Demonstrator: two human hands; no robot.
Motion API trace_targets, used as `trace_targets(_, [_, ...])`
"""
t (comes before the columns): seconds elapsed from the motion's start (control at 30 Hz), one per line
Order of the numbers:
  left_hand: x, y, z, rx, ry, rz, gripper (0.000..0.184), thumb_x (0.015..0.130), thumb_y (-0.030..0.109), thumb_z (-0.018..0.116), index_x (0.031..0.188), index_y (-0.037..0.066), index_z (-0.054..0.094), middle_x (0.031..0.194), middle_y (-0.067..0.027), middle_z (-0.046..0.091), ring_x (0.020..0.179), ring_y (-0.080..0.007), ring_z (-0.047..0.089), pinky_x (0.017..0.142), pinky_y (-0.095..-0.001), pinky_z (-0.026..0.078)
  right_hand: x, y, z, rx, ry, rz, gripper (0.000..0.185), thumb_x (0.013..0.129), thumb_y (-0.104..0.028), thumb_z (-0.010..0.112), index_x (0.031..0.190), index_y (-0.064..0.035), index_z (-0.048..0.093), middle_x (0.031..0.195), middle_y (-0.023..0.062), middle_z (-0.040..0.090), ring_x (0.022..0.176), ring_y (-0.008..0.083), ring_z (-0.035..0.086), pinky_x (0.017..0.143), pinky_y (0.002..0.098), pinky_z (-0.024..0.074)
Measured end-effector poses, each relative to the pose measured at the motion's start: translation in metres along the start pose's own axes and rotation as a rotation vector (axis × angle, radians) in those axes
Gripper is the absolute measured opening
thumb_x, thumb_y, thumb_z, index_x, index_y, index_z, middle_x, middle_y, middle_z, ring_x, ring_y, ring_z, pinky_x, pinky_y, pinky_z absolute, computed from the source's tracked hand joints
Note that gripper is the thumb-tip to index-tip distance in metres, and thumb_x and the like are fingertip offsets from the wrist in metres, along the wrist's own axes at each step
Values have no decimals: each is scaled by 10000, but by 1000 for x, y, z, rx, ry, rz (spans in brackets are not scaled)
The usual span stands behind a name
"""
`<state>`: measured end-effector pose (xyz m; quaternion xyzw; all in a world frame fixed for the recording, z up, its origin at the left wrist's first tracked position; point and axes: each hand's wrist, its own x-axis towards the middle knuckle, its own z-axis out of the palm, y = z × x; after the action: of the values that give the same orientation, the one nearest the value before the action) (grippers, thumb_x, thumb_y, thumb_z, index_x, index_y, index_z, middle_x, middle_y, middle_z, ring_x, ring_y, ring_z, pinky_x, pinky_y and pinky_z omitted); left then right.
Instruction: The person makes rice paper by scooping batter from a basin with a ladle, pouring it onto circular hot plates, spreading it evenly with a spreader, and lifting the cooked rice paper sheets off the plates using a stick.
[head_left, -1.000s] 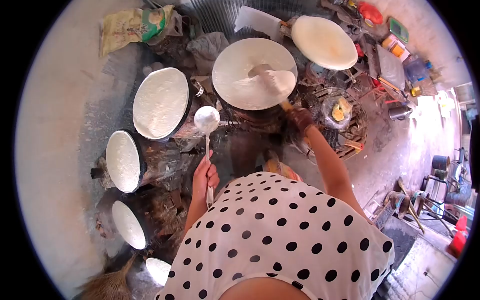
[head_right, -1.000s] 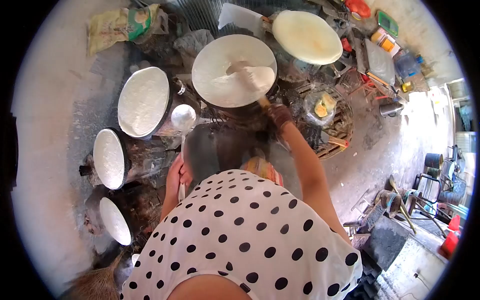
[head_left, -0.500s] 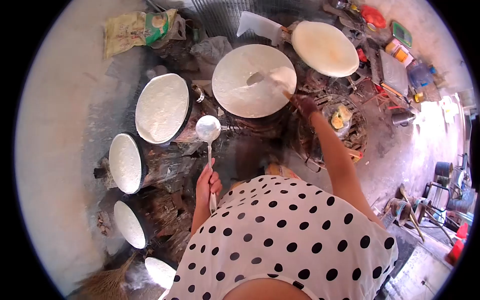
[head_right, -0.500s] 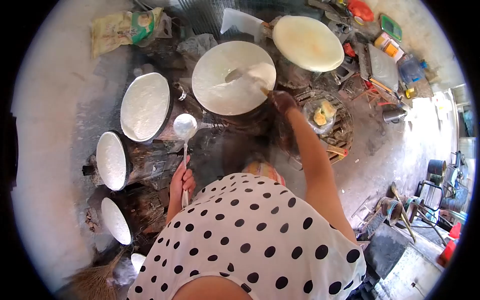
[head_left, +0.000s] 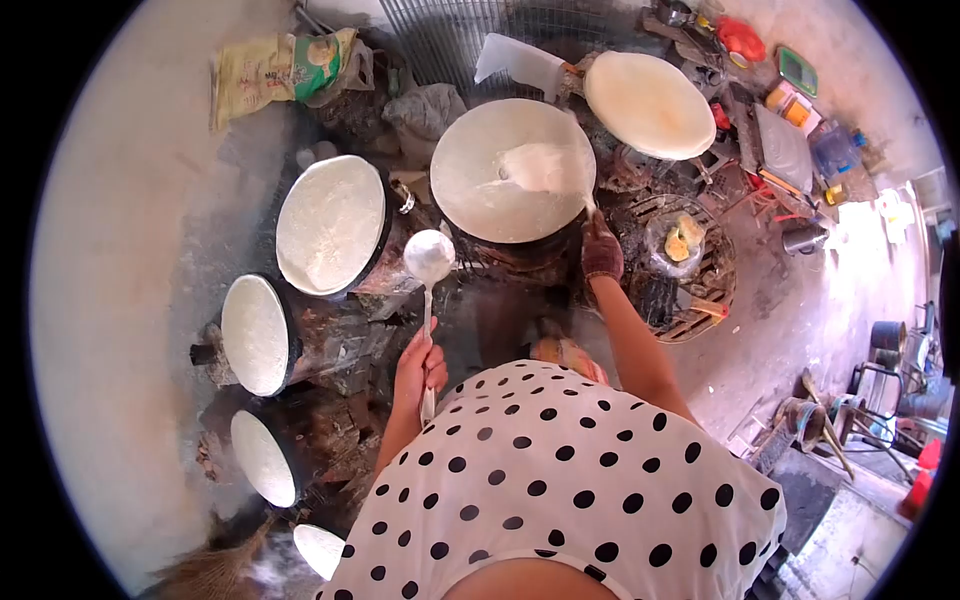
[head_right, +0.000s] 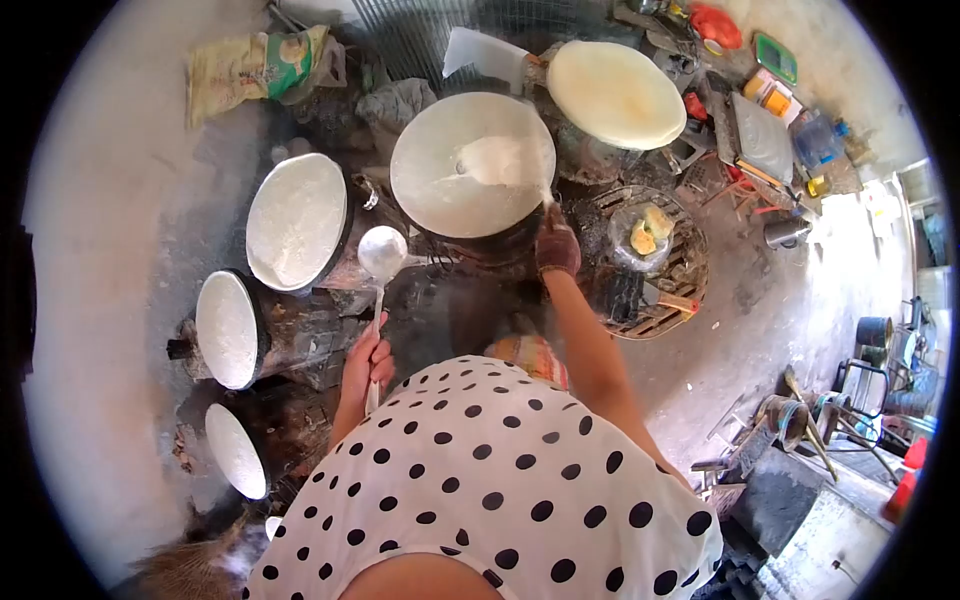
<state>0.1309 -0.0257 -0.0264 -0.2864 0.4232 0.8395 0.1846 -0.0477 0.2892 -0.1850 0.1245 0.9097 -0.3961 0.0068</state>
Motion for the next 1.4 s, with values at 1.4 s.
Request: trace_targets(1.4, [87,59,49,-143,-120,37,333,988,192,431,1309,104,432,624,46,388,390,-38,338,351,-211,280,-26,23,22,-76,-404,-527,386,915,-217,478,1293,-151,523,1154,126,619,996,276,617,865,366,484])
